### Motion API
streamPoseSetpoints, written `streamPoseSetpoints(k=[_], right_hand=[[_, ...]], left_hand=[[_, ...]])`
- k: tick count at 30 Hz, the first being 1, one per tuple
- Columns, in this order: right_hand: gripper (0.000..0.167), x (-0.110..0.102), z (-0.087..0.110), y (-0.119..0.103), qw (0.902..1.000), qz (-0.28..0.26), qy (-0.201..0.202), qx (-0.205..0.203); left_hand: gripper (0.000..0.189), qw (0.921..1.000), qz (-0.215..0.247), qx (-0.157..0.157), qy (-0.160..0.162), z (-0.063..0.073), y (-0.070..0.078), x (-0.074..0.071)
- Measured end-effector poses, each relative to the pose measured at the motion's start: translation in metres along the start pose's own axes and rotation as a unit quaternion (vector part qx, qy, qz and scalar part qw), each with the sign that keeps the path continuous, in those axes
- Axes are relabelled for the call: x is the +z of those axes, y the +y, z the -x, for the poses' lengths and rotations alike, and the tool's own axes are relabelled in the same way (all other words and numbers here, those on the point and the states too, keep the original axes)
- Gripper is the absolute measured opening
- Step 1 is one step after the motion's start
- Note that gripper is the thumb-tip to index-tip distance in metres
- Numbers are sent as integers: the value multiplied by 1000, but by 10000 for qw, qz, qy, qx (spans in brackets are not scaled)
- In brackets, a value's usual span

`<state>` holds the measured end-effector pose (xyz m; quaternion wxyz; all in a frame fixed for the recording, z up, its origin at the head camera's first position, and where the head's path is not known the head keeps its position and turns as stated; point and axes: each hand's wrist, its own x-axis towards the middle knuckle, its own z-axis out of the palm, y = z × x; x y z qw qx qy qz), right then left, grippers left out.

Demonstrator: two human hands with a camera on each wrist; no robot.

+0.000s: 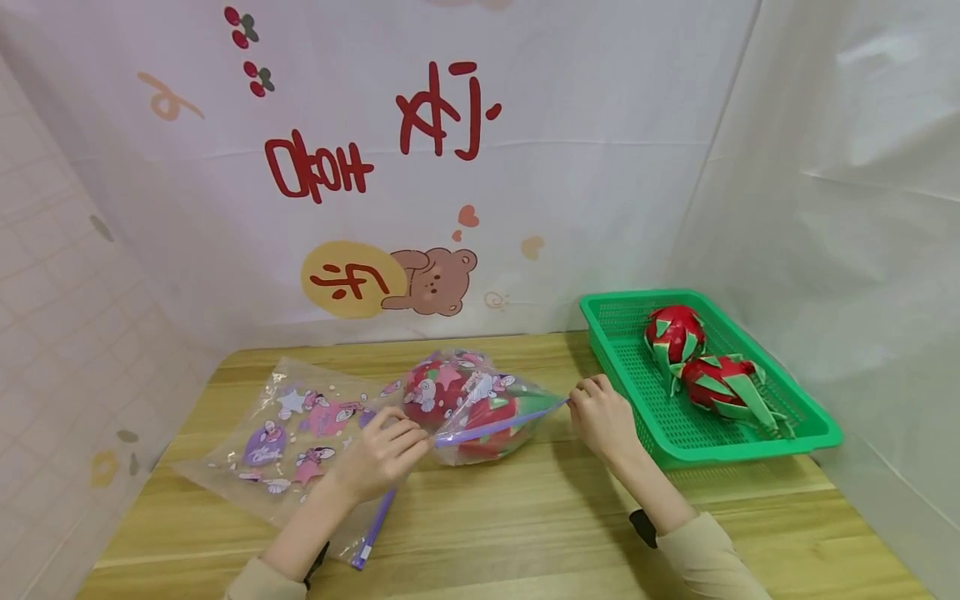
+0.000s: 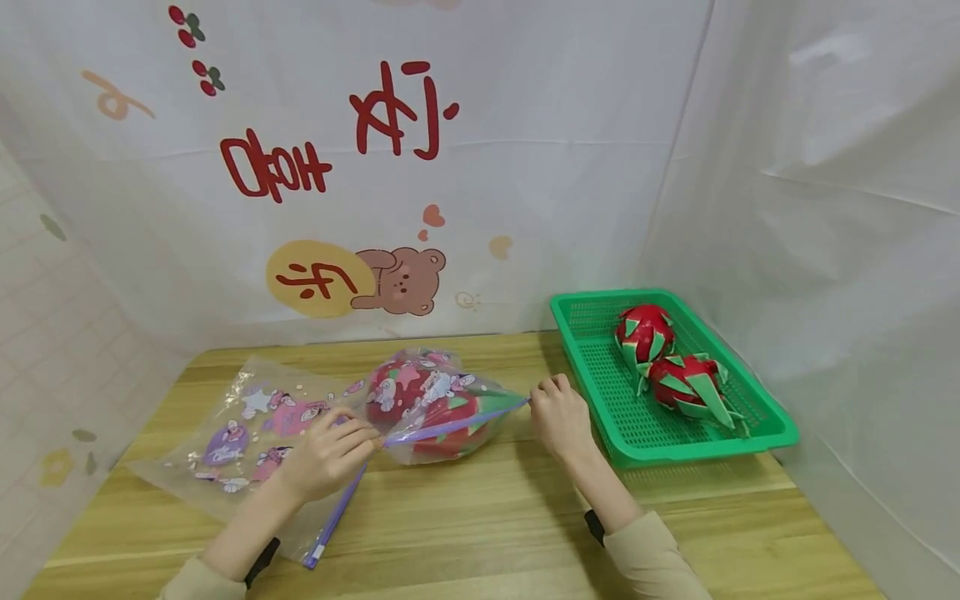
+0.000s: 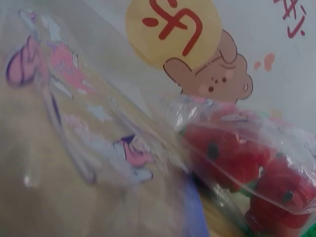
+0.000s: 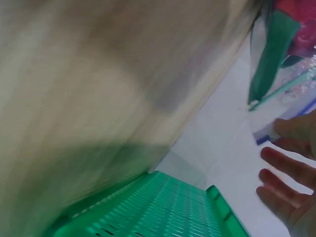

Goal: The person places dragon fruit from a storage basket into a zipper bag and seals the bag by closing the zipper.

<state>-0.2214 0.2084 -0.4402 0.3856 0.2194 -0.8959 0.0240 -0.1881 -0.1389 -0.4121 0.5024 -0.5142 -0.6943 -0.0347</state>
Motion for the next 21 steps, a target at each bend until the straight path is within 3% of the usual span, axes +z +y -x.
streamPoseSetpoints(k=[6,10,12,14,16,19,21], right_hand=[[14,-4,7,10,9992,365,-128,-45],[35,-14,7,19,9965,570,-313,518],[39,-18,7,24,9938,622,-473,785],[41,-23,7,27,9914,592,-670,956],[43,-26,7,30,9888,475,-917,1082],[47,-31,5,35,9823,318,-1308,1301],[51,-33,4,38,9756,130,-1602,1496]], left_hand=[[33,9964,818,-214,57,-2,6,6],[41,9901,1243,-635,132,-1,-1,11],[44,9879,1217,-955,-77,0,-9,14],[45,9841,1141,-1213,-624,0,-16,16],[55,9748,1079,-1300,-1460,-1,-22,20],[87,9450,1337,-1318,-2680,-7,-26,27],[103,9264,1484,-1344,-3189,-12,-26,33]])
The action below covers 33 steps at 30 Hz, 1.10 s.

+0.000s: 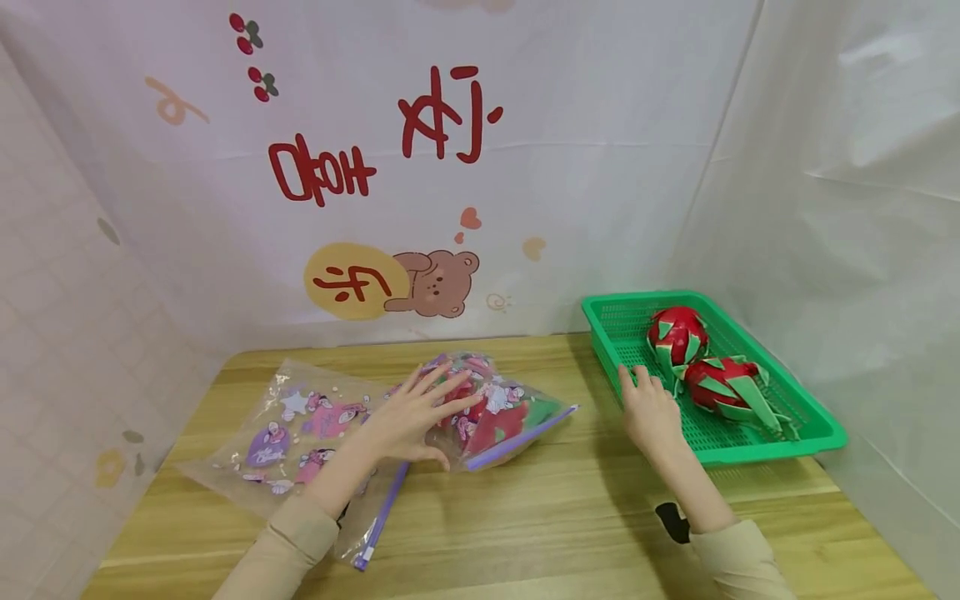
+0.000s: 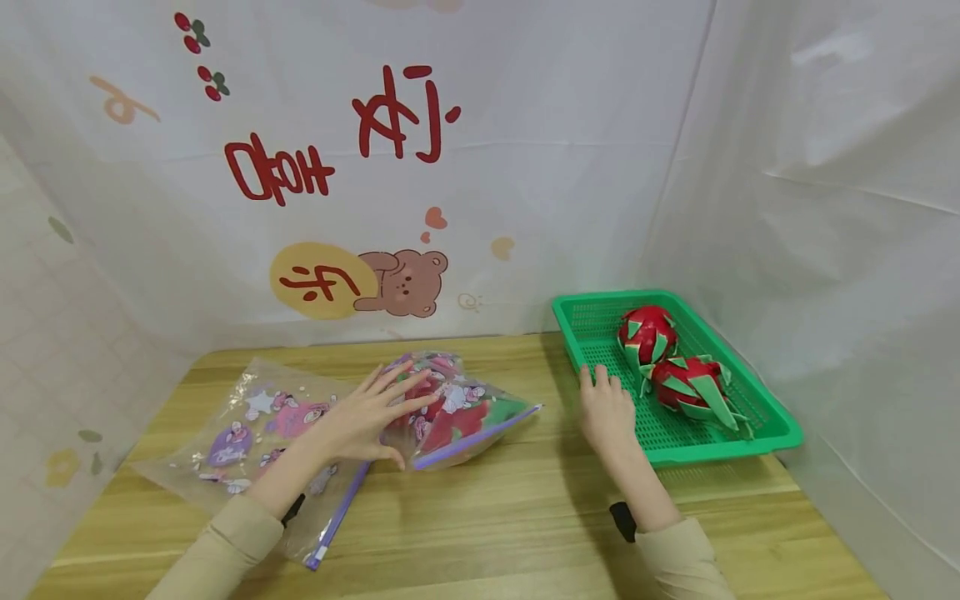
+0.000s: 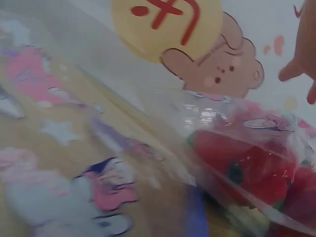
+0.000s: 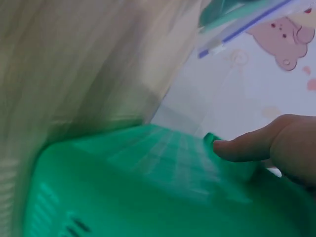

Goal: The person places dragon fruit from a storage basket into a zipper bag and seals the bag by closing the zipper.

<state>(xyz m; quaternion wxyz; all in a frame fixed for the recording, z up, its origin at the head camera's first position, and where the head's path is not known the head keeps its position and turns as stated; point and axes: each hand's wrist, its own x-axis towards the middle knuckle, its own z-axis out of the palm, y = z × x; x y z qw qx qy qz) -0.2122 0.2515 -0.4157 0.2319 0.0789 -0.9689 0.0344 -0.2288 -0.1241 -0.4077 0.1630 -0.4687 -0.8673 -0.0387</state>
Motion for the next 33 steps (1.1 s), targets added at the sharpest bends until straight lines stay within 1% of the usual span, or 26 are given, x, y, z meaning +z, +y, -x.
streamPoseSetpoints(k=[2,4,7,9,14,16,18,22,24,26,29,33], right_hand=[[54,-1,1,3,9994,-159,-290,123],[56,-1,2,5,9981,-336,-483,157],[56,0,4,6,9978,-417,-514,68],[57,0,5,7,9981,-396,-466,35],[58,-1,6,8,9986,-310,-423,62],[58,-1,6,9,9988,-287,-392,18],[58,0,6,9,9988,-279,-391,-4],[59,3,6,9,9991,-267,-322,-25],[58,5,6,9,9993,-257,-275,-49],[58,5,6,8,9993,-267,-255,-60],[58,5,6,7,9993,-266,-263,-47],[60,5,5,7,9992,-267,-289,-19]], left_hand=[[111,9994,66,-59,-334,-9,2,2],[113,9984,-75,-58,-554,-17,3,5],[112,9967,-260,-57,-762,-28,6,10],[107,9963,-384,-45,-761,-35,7,13],[87,9964,-636,-231,-517,-47,12,21],[80,9950,-778,-393,-479,-49,15,24],[75,9923,-941,-609,-536,-52,17,27],[73,9851,-1263,-1017,-570,-57,19,31],[72,9812,-1338,-1254,-599,-61,18,33],[73,9776,-1344,-1492,-636,-63,15,34],[74,9714,-1235,-1902,-699,-66,11,35],[72,9612,-1133,-2379,-814,-69,7,35]])
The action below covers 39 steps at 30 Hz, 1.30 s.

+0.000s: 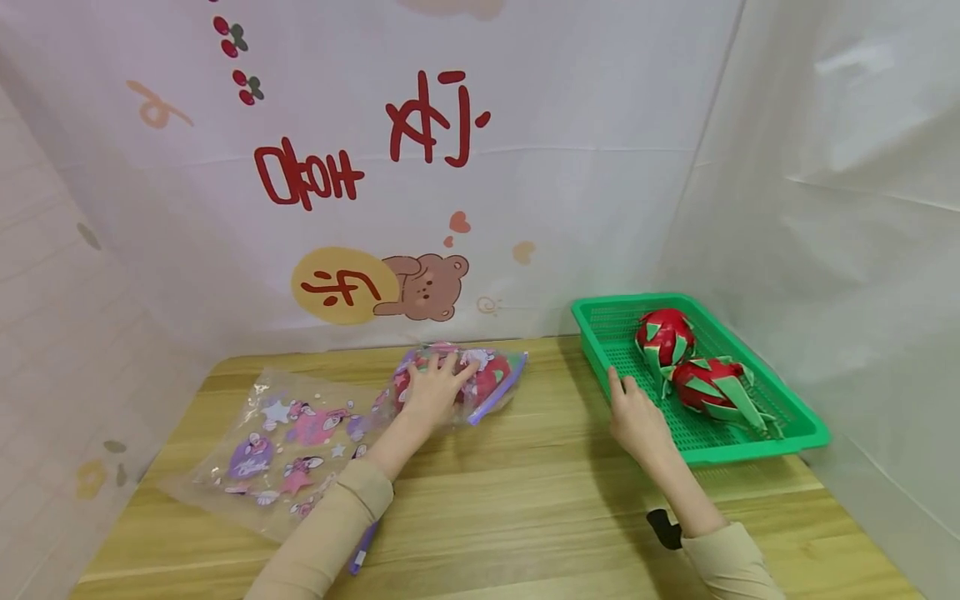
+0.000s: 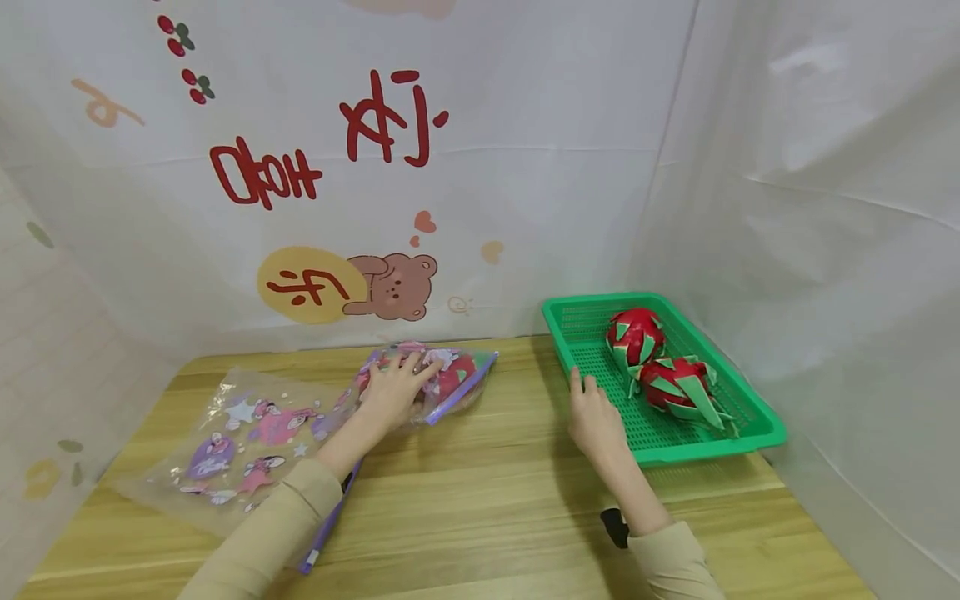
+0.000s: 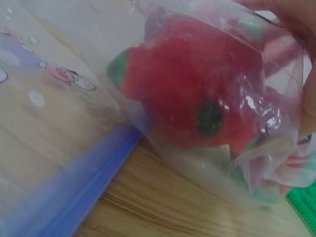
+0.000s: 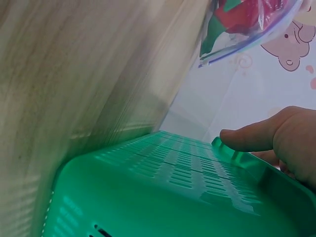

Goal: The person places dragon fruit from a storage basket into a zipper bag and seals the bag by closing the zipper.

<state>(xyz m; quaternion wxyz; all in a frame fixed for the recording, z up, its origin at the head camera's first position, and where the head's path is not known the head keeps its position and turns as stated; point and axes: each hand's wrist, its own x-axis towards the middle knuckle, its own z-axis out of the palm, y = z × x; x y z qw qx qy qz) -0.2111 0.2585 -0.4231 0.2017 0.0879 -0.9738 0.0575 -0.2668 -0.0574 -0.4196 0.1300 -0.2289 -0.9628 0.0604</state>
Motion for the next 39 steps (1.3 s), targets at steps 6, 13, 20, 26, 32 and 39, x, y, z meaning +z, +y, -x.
streamPoseSetpoints(k=[6,13,20,26,32,39], right_hand=[[60,1,0,-1,10000,-3,85,-31],[62,1,0,-1,10000,6,-15,-11],[61,1,0,0,10000,35,10,-25],[61,0,1,-1,10000,24,24,-55],[61,-1,1,-1,10000,35,52,-63],[61,-1,2,-1,10000,31,64,-65]], left_hand=[[67,9987,184,-436,-196,-4,-5,1],[65,9972,211,-713,-75,-5,-19,5],[61,9962,294,-799,171,0,-36,9],[59,9950,378,-832,414,6,-49,11],[64,9942,464,-842,490,10,-62,13],[66,9927,701,-844,509,14,-76,14]])
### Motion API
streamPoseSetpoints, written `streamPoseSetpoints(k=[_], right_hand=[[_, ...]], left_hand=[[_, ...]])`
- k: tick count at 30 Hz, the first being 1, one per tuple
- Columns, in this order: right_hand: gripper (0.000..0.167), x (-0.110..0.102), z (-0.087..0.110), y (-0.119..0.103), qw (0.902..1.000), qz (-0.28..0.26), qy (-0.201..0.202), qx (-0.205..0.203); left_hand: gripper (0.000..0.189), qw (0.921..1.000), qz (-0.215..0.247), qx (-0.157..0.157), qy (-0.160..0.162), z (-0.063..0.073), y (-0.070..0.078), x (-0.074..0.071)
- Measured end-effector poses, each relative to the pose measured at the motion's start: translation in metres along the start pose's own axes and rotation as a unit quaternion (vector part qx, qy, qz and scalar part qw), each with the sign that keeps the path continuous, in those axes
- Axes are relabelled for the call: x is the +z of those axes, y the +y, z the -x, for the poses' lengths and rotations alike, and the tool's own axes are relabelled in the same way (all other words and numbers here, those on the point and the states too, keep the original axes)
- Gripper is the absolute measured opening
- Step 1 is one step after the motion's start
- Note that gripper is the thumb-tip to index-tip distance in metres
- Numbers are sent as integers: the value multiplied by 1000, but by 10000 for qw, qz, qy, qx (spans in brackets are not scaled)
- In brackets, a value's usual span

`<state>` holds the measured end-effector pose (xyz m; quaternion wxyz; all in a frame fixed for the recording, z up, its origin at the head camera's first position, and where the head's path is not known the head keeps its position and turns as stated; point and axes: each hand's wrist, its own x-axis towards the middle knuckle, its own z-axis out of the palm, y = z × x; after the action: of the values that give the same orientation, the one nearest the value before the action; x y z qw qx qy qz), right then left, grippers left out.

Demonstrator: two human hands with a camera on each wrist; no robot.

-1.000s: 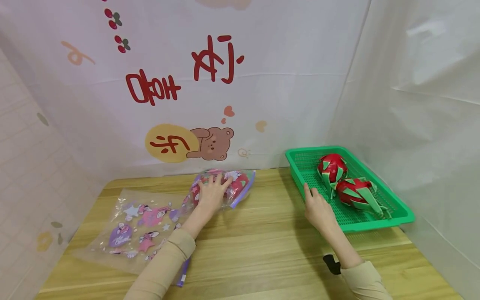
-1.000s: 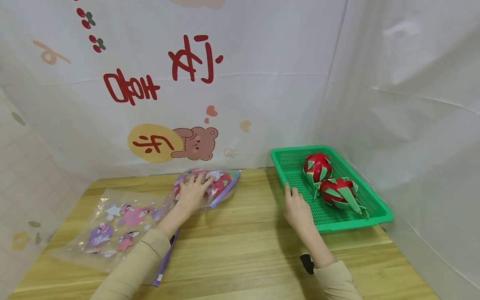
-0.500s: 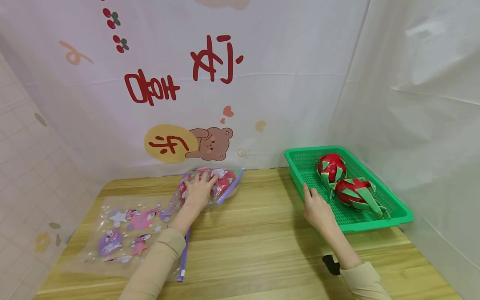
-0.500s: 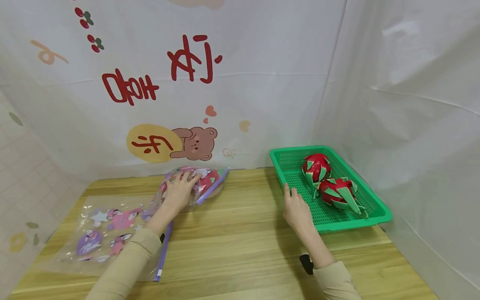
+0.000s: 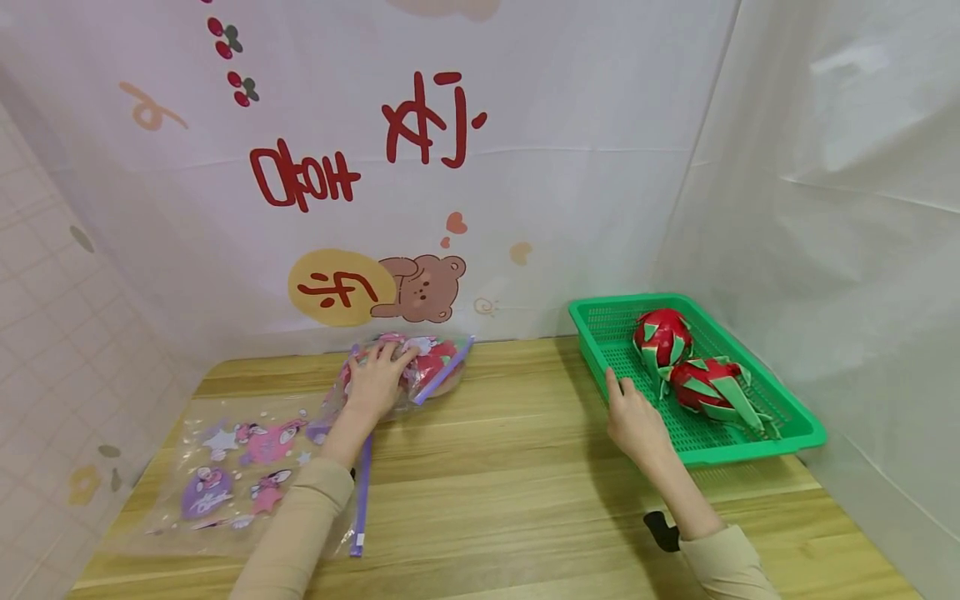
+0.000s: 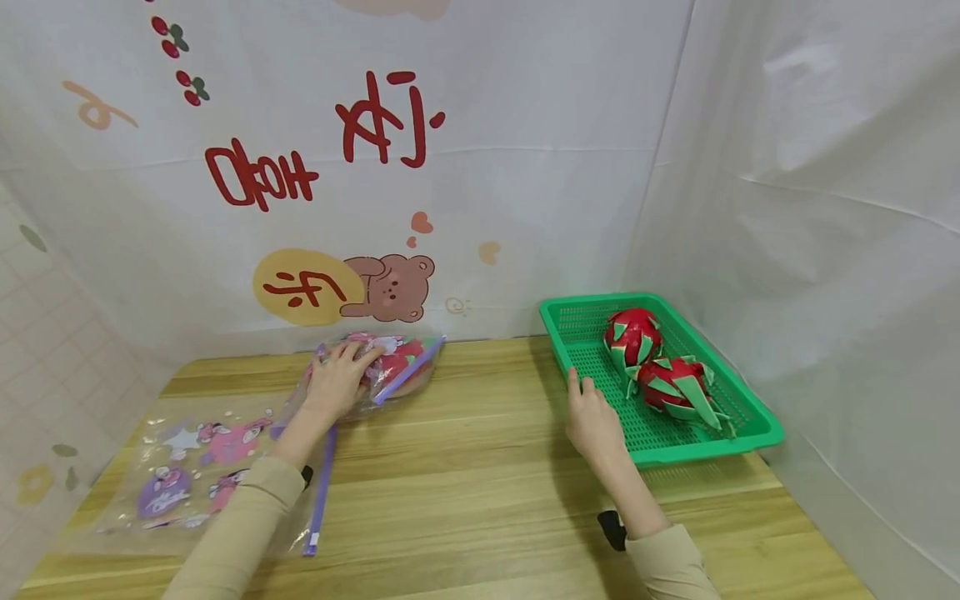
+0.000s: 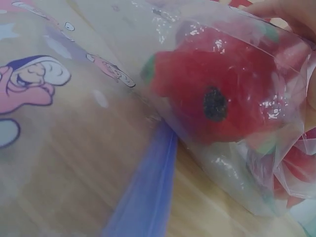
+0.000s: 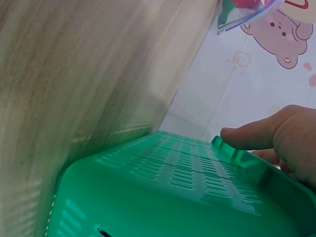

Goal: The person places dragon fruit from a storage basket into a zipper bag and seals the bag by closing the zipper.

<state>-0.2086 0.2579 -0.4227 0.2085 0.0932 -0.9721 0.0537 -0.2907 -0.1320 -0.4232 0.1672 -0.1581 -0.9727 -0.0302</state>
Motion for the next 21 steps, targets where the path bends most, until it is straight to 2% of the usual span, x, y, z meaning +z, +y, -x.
streamPoseSetpoints(k=[7,10,14,18,21], right_hand=[[60,1,-1,0,10000,-19,-48,-11],[61,0,-1,0,9999,-30,-157,40],[62,-2,-1,0,9997,-23,-236,52],[62,-2,0,-1,9997,-8,-234,61],[62,-2,-1,-1,9997,-7,-224,66]], left_hand=[[65,9995,-57,280,133,5,-17,3],[67,9988,-1,450,177,8,-20,3],[72,9981,204,573,90,14,-20,-4],[77,9976,389,564,-18,27,-21,-16],[76,9979,441,457,-122,46,-23,-25]])
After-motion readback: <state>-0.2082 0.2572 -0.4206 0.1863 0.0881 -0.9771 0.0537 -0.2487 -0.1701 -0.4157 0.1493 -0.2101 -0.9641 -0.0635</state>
